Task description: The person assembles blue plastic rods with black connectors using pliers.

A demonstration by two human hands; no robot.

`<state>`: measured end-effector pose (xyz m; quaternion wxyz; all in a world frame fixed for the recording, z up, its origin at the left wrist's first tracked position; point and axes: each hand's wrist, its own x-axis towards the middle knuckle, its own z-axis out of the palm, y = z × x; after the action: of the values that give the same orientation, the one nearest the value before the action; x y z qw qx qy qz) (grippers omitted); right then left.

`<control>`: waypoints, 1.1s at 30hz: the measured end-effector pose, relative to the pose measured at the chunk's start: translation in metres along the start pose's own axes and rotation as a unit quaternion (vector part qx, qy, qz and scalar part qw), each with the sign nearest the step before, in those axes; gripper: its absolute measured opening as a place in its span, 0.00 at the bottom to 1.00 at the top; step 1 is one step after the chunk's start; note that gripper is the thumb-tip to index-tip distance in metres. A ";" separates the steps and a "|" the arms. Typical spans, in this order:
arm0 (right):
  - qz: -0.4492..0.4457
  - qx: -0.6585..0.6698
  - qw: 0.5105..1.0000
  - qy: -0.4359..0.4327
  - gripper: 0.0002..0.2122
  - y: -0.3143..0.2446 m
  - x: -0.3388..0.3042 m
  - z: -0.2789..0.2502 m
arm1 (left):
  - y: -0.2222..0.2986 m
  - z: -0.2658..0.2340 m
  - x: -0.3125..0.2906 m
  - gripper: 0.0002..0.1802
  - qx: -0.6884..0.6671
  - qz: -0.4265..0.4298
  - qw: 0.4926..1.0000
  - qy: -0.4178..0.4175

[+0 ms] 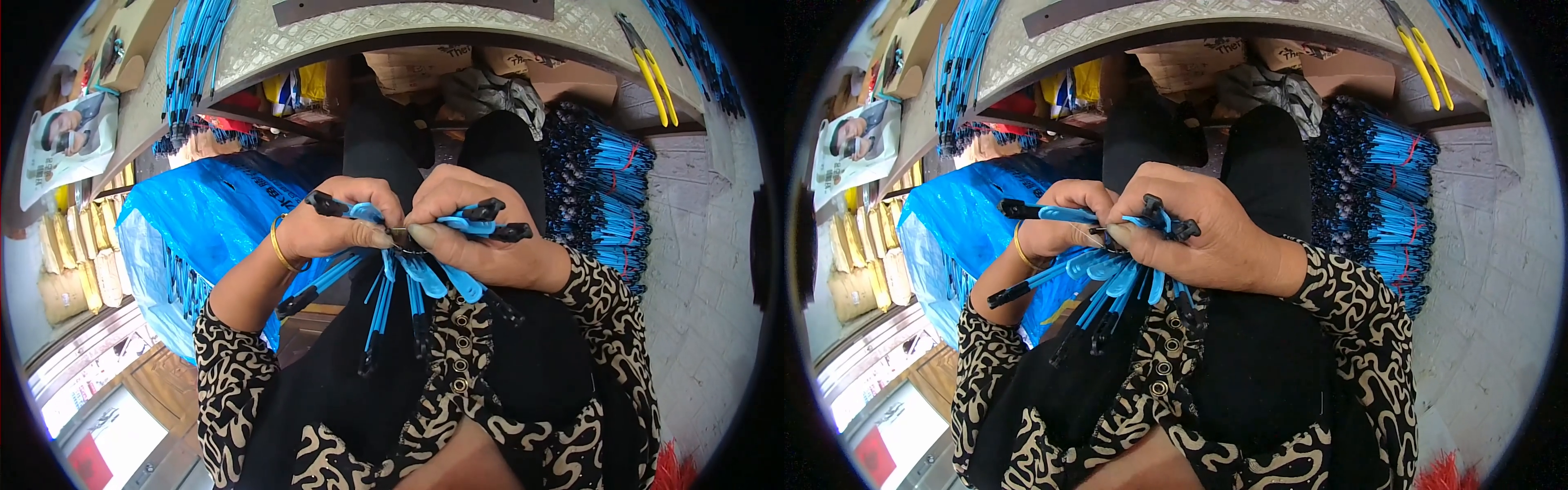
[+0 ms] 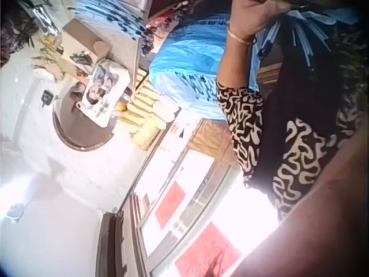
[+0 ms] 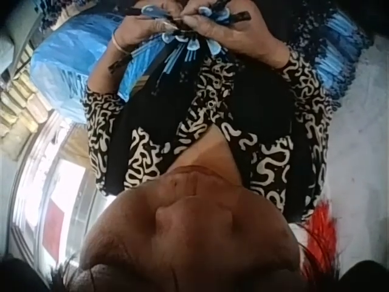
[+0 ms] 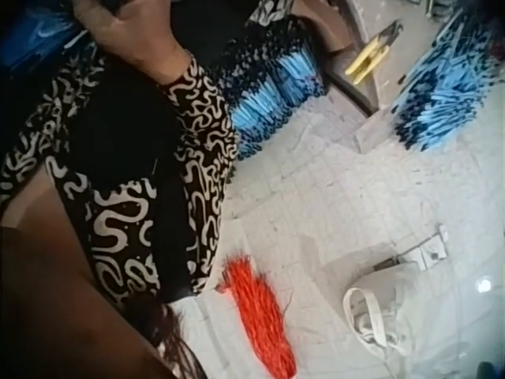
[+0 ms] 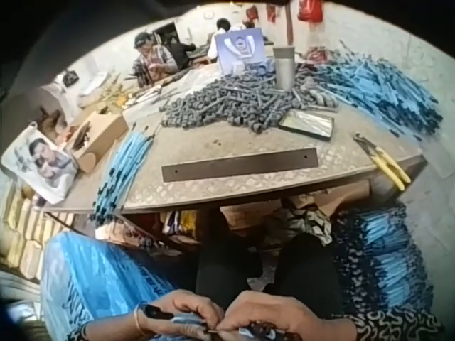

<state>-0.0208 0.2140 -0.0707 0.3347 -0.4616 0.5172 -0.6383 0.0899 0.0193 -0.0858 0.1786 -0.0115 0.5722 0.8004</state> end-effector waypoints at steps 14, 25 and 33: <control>0.023 0.017 0.995 -0.095 0.05 -0.001 0.014 -0.007 | 0.001 -0.008 -0.001 0.10 0.047 0.014 0.996 -0.068; 0.024 0.007 0.997 -0.071 0.04 0.001 0.016 -0.005 | 0.002 -0.010 0.001 0.10 0.030 0.026 0.997 -0.068; 0.020 0.018 0.996 -0.090 0.06 0.003 0.014 -0.005 | -0.002 -0.013 0.002 0.10 0.012 0.013 0.996 -0.084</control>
<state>-0.0309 0.2023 -0.0699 0.4011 -0.5007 0.4821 -0.5967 0.0863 0.0087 -0.0929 0.2159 0.0656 0.5649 0.7938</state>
